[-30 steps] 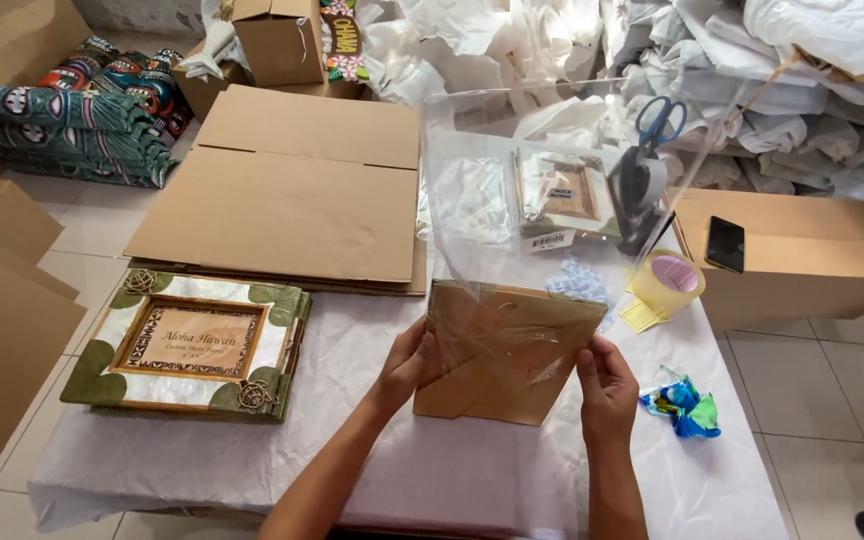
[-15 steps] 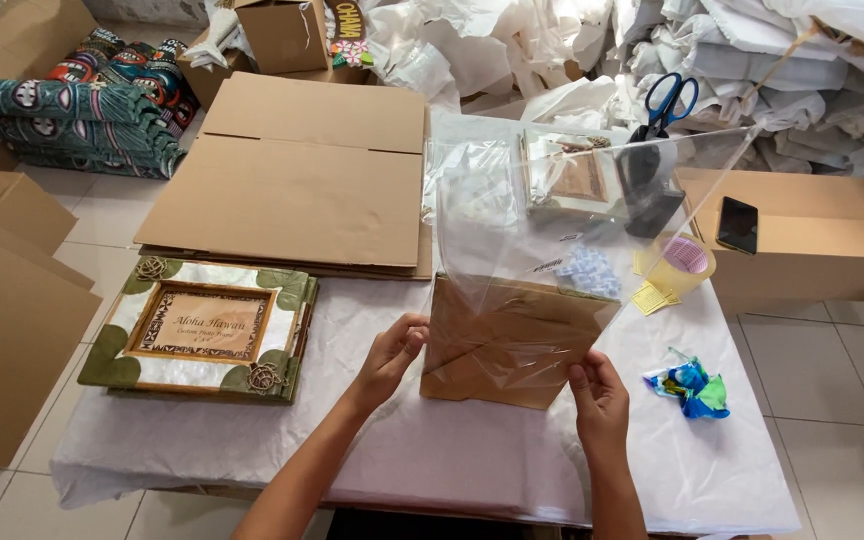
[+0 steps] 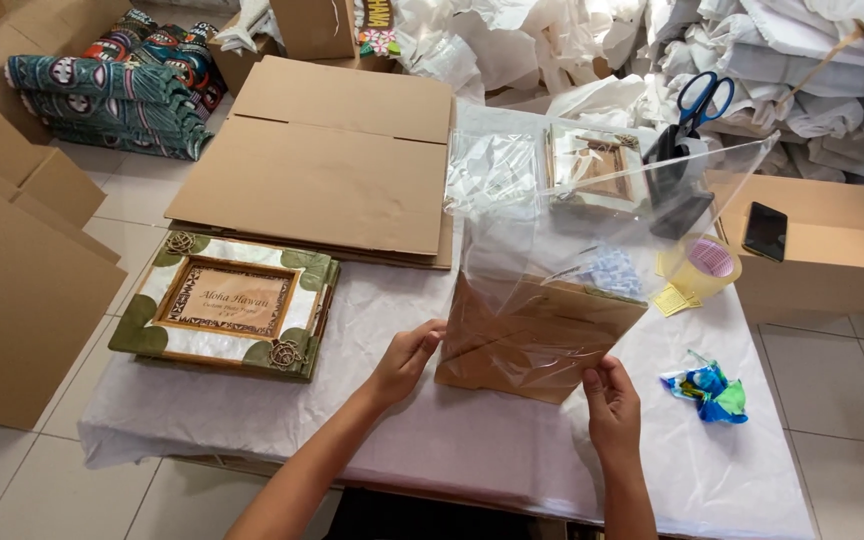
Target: The person places a picture frame inside a plastic sleeve, folds the plastic over the back, and secures it with adhesive.
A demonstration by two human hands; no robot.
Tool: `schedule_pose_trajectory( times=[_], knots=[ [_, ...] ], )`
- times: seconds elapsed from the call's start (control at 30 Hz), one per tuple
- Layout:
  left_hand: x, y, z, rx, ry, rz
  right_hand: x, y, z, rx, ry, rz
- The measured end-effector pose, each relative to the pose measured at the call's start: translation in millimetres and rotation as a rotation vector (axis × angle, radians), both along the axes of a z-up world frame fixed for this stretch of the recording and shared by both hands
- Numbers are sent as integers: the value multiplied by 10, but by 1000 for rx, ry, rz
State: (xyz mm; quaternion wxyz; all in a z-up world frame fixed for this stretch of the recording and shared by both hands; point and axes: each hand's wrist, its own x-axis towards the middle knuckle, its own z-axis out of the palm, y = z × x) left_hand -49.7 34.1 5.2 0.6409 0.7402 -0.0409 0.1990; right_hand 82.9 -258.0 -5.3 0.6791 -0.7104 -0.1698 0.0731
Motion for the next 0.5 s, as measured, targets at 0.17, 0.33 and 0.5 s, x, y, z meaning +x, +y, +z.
schedule_pose_trajectory(
  times=[0.17, 0.33, 0.5],
  knots=[
    [2, -93, 401, -84, -68, 68, -2, -16, 7, -61, -66, 1],
    [239, -135, 880, -112, -317, 212, -36, -5, 40, -65, -84, 4],
    [451, -193, 1111, 53, -472, 340, -91, 66, 106, 22, -36, 21]
  ],
)
